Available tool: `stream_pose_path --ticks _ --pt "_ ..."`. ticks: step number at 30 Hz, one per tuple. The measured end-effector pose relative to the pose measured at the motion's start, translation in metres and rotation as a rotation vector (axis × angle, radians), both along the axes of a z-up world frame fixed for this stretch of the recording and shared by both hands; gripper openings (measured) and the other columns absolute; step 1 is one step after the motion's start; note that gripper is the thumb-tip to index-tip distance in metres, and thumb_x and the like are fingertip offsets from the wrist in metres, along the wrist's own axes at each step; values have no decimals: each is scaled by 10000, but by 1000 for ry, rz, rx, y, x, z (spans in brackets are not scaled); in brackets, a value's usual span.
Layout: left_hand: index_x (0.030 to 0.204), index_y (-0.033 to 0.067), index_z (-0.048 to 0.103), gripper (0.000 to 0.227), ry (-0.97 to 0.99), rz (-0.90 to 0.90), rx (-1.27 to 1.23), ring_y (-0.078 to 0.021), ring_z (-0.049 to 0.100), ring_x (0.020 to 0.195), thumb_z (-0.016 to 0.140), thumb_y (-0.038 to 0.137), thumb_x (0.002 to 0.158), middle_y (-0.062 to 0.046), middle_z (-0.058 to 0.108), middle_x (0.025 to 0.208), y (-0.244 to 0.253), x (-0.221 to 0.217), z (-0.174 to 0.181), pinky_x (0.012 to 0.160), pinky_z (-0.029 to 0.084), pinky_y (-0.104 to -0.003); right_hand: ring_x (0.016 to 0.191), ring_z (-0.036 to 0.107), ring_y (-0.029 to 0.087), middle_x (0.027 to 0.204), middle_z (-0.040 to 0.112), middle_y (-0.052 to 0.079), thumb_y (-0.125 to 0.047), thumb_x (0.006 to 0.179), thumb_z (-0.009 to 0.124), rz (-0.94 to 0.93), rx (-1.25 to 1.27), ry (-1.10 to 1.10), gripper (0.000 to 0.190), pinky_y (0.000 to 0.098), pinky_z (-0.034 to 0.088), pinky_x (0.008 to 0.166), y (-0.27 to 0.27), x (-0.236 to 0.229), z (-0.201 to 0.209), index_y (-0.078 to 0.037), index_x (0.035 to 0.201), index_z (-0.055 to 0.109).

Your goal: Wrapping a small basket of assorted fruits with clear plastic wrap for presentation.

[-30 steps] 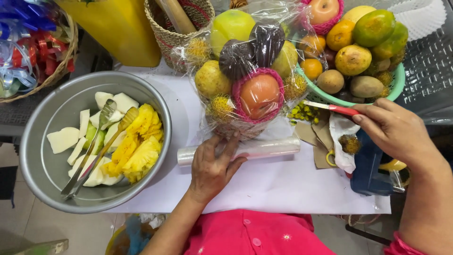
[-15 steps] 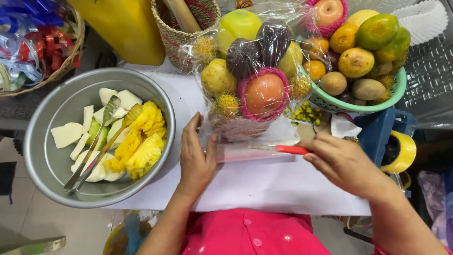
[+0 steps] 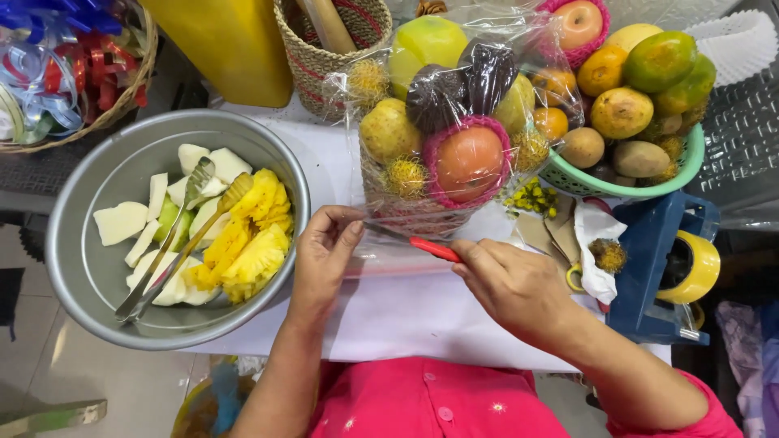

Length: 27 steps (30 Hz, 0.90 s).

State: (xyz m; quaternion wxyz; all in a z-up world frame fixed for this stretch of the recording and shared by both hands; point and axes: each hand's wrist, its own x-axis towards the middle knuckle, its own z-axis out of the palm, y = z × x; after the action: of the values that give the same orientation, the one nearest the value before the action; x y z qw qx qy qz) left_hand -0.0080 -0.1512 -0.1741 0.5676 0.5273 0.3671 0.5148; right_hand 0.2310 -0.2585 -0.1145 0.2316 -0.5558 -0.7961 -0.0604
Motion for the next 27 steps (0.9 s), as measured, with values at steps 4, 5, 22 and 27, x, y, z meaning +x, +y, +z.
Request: stream_pose_path --ticks 4,5,22,27 --pt "1053 52 692 106 -27 38 20 -62 548 812 689 142 997 8 581 828 1 -1 -8 814 517 -242 582 623 193 684 528 -15 -287 1047 545 4 78 -38 174 291 504 503 9 -15 -7 -184 1136 654" --pt "1034 49 684 93 -13 67 40 -68 545 807 689 135 999 3 580 826 1 -1 -10 812 518 -250 567 609 179 679 512 -23 -270 1054 524 3 103 -71 177 271 495 500 11 -18 -7 -185 1148 648" --pt "889 82 679 107 356 383 450 -209 648 703 676 81 996 -57 623 736 -4 10 6 730 540 -337 474 579 167 583 486 -30 -160 958 561 -43 229 -350 141 258 444 436 34 -38 -11 -180 822 526" --pt "908 83 677 103 358 380 466 -250 657 721 650 71 1007 -73 627 756 -5 11 13 736 541 -357 467 601 193 566 494 -21 -154 916 549 -44 208 -364 113 286 463 428 42 -41 -15 -192 815 515"
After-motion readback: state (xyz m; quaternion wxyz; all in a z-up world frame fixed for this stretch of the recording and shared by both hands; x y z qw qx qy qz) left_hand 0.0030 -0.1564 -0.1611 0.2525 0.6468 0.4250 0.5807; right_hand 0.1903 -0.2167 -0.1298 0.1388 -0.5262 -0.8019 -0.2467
